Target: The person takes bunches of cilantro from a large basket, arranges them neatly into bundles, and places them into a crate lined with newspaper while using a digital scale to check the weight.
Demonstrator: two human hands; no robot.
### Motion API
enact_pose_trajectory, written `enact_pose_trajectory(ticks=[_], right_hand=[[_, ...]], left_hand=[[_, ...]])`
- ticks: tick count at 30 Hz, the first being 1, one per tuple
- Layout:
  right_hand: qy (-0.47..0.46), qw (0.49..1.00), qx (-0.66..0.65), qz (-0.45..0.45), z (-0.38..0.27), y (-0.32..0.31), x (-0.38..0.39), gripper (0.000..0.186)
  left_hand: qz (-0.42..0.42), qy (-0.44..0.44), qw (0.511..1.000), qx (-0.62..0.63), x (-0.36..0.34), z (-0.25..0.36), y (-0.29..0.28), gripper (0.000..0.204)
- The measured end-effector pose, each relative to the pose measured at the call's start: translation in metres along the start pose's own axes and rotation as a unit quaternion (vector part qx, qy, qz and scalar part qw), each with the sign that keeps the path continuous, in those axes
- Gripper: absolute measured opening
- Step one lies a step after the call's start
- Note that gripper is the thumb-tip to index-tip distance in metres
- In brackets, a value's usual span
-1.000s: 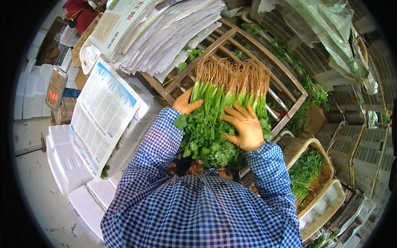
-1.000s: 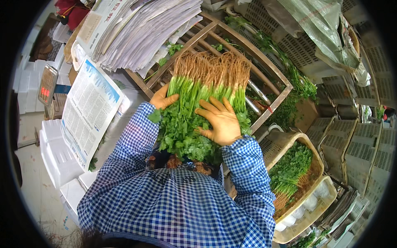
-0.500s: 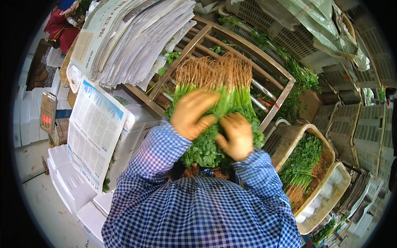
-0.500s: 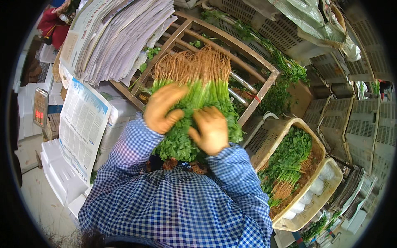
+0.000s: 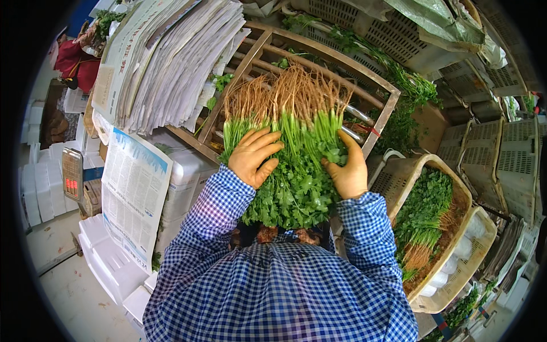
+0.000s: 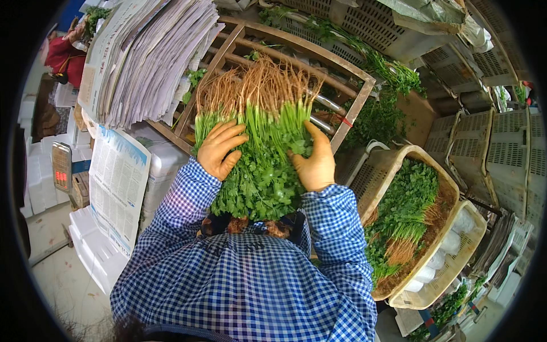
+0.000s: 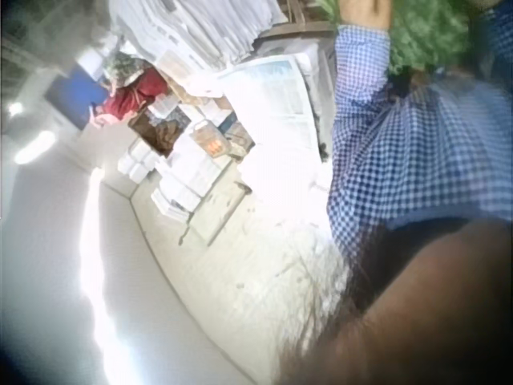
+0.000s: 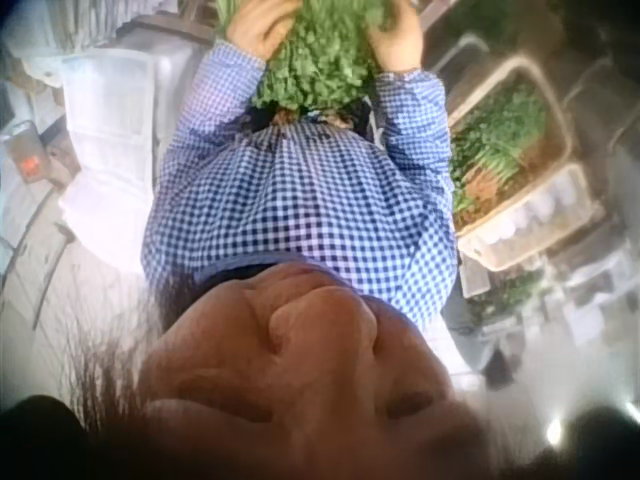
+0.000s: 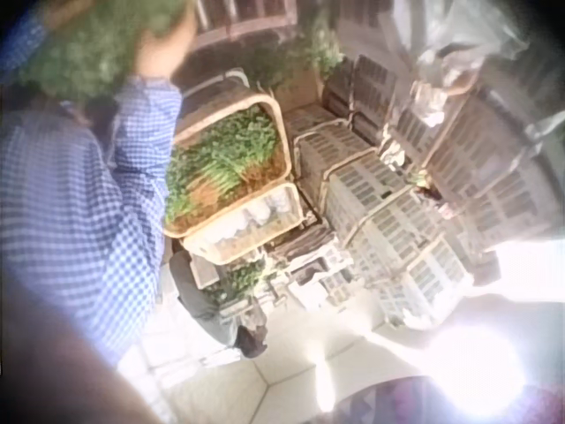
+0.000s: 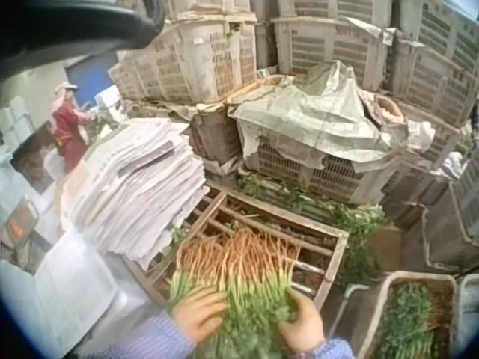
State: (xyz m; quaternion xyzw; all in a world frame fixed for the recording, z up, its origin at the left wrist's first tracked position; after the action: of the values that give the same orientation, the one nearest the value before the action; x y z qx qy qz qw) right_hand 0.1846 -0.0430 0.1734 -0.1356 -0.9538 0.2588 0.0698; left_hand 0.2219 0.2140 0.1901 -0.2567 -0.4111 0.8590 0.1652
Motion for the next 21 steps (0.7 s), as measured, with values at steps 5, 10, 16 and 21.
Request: enact_pose_trajectory(ticks=[5, 10, 16, 21], right_hand=[[0.039, 0.999, -0.018, 0.032, 0.01, -0.001, 0.002, 0.067], [0.081, 0.99, -0.094, 0.071, 0.008, -0.004, 0.007, 0.061], [-0.11, 0.983, 0.122, 0.087, -0.021, -0.013, 0.005, 0.055], [-0.249, 0.962, 0.094, 0.063, -0.059, -0.014, 0.01, 0.042]], left_hand=[[0.018, -0.01, 1.0, 0.02, 0.002, -0.004, -0.002, 0.06], [0.054, 0.006, 0.997, 0.051, 0.007, -0.008, -0.002, 0.035], [0.074, -0.002, 0.994, 0.076, 0.014, -0.016, 0.0, 0.028], [0.084, 0.001, 0.993, 0.084, 0.013, -0.016, 0.001, 0.023]])
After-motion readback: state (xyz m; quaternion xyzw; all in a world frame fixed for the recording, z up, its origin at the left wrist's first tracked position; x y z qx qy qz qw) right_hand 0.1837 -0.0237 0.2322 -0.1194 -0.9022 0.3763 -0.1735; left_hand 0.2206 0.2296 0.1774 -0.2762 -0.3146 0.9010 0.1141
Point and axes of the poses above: each hand's wrist, its own x-axis away from the middle knuckle, its own y-axis out of the palm, z = x × y, the point moved 4 cm from there along -x, towards the middle knuckle, and after that the axes turned 9 degrees about z, right-handed, at the moved point
